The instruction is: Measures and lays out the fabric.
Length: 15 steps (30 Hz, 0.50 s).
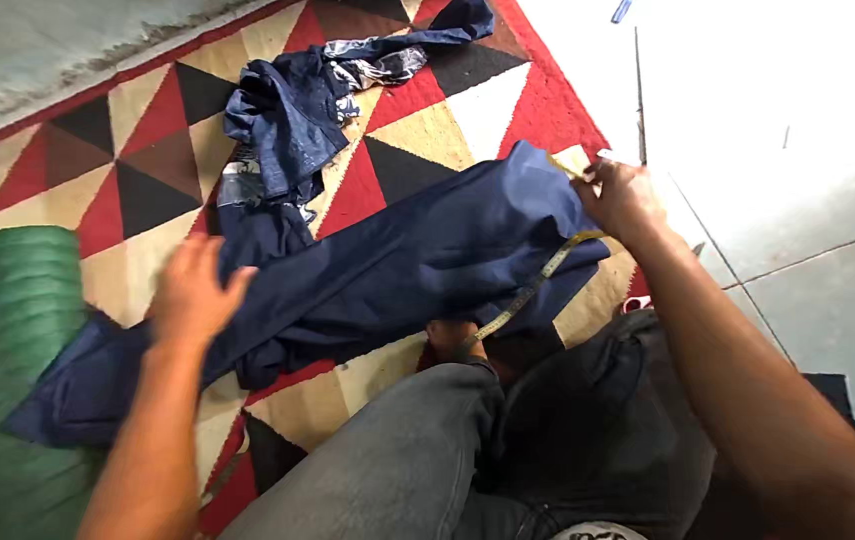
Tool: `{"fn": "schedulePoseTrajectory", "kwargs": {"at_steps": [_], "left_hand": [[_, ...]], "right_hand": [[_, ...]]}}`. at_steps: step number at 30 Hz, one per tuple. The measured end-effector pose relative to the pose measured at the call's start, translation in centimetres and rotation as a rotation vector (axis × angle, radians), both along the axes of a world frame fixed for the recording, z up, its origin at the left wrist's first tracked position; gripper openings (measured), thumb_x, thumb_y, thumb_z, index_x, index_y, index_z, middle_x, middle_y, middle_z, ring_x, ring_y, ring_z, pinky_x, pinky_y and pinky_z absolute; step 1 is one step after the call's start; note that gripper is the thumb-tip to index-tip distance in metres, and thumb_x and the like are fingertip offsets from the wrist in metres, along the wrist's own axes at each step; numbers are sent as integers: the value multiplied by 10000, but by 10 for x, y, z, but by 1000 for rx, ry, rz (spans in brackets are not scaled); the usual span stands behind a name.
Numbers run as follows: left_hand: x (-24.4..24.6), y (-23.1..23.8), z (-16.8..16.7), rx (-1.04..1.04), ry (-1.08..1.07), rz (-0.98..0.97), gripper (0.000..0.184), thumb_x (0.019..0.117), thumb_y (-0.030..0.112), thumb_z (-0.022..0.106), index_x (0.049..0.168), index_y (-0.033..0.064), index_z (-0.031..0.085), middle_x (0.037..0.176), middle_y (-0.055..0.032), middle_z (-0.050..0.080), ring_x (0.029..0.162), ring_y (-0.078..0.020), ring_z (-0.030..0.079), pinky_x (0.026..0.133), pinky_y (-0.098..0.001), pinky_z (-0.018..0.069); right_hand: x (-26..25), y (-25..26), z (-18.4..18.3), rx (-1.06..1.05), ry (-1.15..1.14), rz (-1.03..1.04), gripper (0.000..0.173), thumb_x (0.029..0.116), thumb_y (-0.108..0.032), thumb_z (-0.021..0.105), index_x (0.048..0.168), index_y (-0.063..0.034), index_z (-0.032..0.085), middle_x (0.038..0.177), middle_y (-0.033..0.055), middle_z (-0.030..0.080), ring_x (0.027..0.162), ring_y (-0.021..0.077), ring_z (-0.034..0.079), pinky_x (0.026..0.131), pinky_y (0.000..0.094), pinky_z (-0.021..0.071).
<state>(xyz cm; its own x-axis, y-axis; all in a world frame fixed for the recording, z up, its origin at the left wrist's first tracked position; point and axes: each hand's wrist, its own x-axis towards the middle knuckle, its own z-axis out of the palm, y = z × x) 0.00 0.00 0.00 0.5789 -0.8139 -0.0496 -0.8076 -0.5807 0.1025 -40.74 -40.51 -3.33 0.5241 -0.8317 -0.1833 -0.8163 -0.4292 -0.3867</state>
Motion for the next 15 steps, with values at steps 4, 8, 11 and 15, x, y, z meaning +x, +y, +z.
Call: {"fn": "schedulePoseTrajectory", "kwargs": {"at_steps": [4,8,11,15], "left_hand": [[-28,-75,-105,91,110,-123,891,914,585,688,1542,15,417,1577,-275,398,1464,-475,370,1174,-687,268],[-33,-107,-136,280,155,-16,518,1024,288,630,1370,-85,527,1157,-360,651,1132,-530,624,1027,-691,412],[-17,-94,-124,293,77,100,298,1042,130,511,1241,-57,631,1121,-357,660,1051,-568,646,831,-748,492],[29,-61,-76,202,-37,437,371,1039,138,467,1272,-146,524,1143,-461,584,1058,-667,588,800,-802,461]], "right_hand": [[-52,32,-45,391,408,63,513,1068,-433,515,1051,36,722,1019,304,704,995,516,670,864,736,481],[-60,67,-65,518,554,47,572,1043,-502,531,1232,19,670,1231,298,657,1213,488,603,996,703,439],[-55,62,-72,498,509,15,600,1040,-519,527,1262,25,648,1243,294,654,1219,476,605,993,684,451],[-46,66,-63,492,531,118,546,1038,-512,534,1162,0,680,1156,269,678,1139,460,642,924,673,490]]}}
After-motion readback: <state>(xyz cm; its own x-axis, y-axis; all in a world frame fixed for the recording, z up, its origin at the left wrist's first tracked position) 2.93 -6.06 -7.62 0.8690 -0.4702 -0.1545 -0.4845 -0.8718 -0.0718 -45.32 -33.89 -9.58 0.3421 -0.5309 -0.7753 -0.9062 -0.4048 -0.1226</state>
